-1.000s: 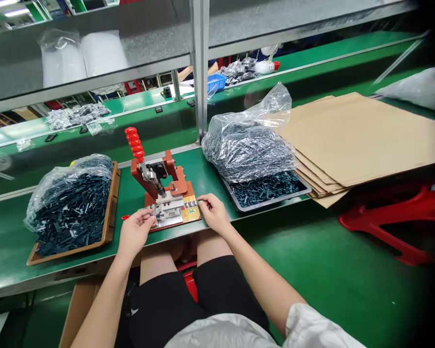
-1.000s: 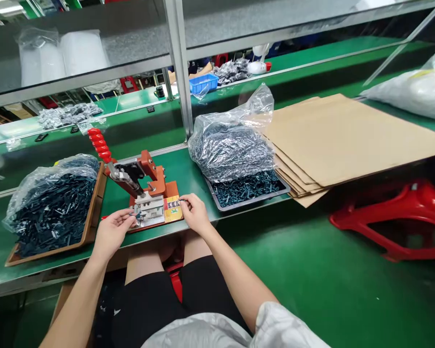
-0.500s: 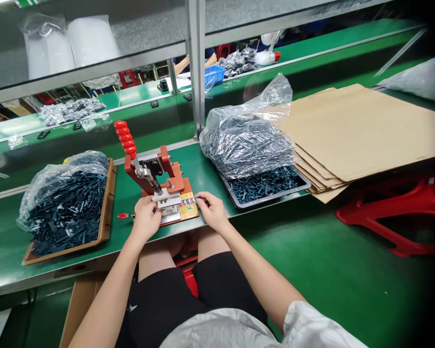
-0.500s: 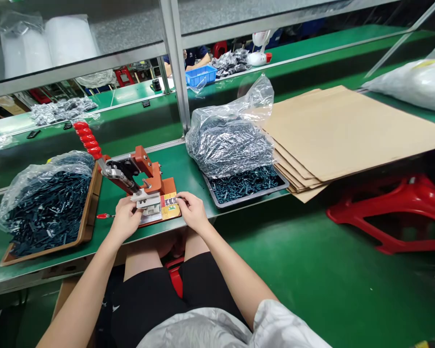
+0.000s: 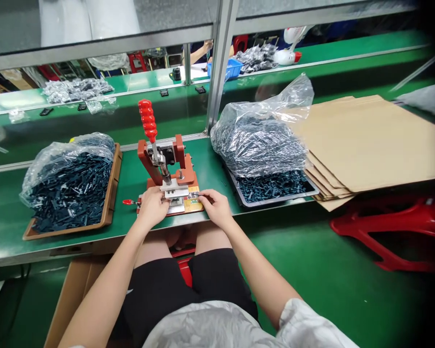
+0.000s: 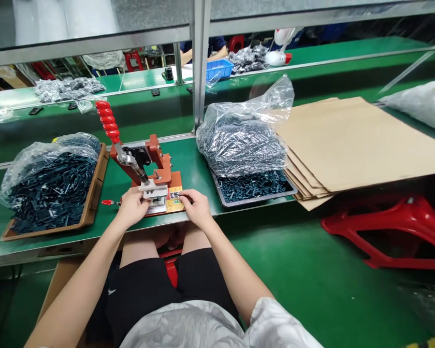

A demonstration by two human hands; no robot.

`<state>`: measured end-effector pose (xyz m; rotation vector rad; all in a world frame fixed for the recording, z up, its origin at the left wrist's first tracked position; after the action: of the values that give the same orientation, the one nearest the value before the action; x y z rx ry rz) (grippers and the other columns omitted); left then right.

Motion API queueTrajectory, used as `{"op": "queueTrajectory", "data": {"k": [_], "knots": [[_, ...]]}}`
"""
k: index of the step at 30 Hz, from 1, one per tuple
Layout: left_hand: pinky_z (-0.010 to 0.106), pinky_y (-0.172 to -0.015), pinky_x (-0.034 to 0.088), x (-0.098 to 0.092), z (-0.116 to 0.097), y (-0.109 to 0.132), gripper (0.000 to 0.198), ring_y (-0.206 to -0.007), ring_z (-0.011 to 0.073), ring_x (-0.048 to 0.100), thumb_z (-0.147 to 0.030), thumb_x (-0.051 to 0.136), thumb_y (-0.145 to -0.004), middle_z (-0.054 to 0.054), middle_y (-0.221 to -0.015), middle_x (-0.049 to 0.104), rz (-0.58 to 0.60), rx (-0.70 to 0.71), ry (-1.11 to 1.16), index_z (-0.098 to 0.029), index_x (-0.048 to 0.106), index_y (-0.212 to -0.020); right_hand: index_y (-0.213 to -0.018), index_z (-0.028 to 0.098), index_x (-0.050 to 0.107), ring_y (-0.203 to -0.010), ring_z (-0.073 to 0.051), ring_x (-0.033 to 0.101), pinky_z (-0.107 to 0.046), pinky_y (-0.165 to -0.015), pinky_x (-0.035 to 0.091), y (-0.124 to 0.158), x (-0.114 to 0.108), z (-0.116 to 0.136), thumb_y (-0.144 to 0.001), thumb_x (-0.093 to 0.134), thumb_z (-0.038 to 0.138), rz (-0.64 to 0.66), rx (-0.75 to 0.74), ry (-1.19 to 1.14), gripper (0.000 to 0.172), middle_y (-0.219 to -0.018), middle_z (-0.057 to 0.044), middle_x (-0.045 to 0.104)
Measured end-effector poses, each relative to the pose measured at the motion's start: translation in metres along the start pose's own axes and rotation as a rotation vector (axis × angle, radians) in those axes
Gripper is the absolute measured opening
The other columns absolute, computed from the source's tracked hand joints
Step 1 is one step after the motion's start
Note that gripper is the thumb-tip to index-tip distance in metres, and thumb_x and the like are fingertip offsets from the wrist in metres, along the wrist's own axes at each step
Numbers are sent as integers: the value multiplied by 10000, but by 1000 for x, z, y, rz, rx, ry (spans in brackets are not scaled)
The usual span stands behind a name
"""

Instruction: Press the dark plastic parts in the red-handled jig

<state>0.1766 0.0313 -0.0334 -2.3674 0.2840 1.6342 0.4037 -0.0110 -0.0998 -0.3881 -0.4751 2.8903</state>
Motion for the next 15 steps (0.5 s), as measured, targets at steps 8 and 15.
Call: {"op": "queueTrajectory", "data": {"k": [8, 15], "knots": [[459, -978, 509, -6, 5, -4, 236, -1144, 356, 622, -369, 654, -818, 117, -1094, 741, 93, 61, -54, -205, 782, -929, -930, 191, 733, -834, -181, 655, -302, -791, 538, -21, 27, 20, -903, 614, 213, 154, -134, 65, 124, -895, -51, 700], [471, -984, 499, -10, 12, -3, 308, -1151, 358, 610, -435, 737, -758, 98, -1150, 735, 119, 104, -16, -221, 785, -973, -1059, 227, 784, -1065, -213, 701, -366, -995, 545, -30, 55, 23, -887, 627, 146, 253, -236, 54, 246, -1148, -57, 746]]}}
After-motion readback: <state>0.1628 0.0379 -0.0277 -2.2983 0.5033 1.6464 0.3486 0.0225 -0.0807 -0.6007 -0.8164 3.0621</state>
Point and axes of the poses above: each hand's wrist, its own y-axis away from the middle knuckle, its own x-axis out of the palm, z = x × y, the point moved 1 cm from there along -y, towards the middle knuckle
